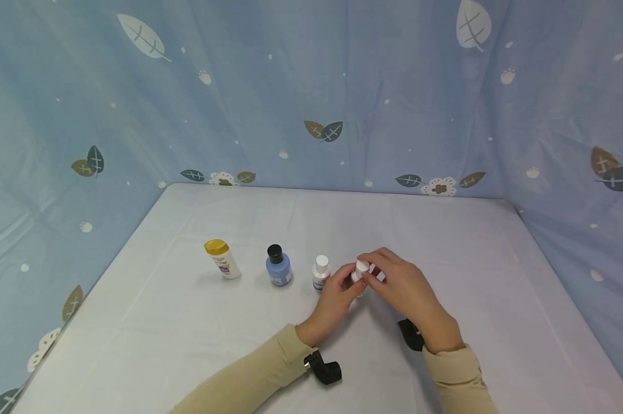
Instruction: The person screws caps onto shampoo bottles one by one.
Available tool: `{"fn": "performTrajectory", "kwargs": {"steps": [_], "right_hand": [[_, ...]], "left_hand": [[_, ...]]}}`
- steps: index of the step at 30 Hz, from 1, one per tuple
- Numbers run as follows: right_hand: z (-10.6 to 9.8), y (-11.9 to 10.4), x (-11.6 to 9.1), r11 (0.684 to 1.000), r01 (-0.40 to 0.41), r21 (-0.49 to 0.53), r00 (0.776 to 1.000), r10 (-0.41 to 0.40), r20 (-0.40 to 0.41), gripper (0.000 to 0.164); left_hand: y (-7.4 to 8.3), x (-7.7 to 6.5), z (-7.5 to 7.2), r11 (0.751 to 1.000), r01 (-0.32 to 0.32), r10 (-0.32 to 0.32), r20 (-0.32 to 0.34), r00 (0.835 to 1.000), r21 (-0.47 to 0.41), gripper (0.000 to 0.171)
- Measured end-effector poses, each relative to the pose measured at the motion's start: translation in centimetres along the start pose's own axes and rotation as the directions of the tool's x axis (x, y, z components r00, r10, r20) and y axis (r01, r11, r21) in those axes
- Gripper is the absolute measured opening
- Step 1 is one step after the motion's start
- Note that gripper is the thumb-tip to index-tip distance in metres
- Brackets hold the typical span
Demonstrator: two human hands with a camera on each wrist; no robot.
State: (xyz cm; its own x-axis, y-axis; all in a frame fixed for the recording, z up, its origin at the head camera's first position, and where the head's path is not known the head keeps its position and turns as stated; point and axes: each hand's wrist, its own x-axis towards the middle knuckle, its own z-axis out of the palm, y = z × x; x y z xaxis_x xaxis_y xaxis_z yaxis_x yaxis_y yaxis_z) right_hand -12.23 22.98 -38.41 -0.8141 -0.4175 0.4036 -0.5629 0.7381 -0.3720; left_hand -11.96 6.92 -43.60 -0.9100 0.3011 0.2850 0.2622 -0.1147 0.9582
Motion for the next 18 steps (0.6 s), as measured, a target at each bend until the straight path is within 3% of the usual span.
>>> {"fn": "performTrajectory", "kwargs": {"steps": [4, 11, 18], "right_hand": [[0.1, 0.0, 0.1, 1.0, -0.018, 0.002, 1.0, 0.018, 0.0, 0.034], [0.1, -0.1, 0.1, 0.999, -0.052, -0.009, 0.999, 0.052, 0.011, 0.034], [0.2, 0.0, 0.0, 1.0, -0.017, -0.012, 1.0, 0.017, 0.011, 0.039]], "left_hand": [[-0.5, 0.0, 0.0, 0.999, -0.017, 0.017, -0.006, 1.0, 0.03, 0.03], [-3.1, 0.5, 0.2, 0.998, 0.013, -0.011, -0.025, 1.0, 0.063, 0.031], [-2.8, 0.3, 0.2, 0.997, 0.011, -0.009, -0.029, 1.0, 0.08, 0.032]]}}
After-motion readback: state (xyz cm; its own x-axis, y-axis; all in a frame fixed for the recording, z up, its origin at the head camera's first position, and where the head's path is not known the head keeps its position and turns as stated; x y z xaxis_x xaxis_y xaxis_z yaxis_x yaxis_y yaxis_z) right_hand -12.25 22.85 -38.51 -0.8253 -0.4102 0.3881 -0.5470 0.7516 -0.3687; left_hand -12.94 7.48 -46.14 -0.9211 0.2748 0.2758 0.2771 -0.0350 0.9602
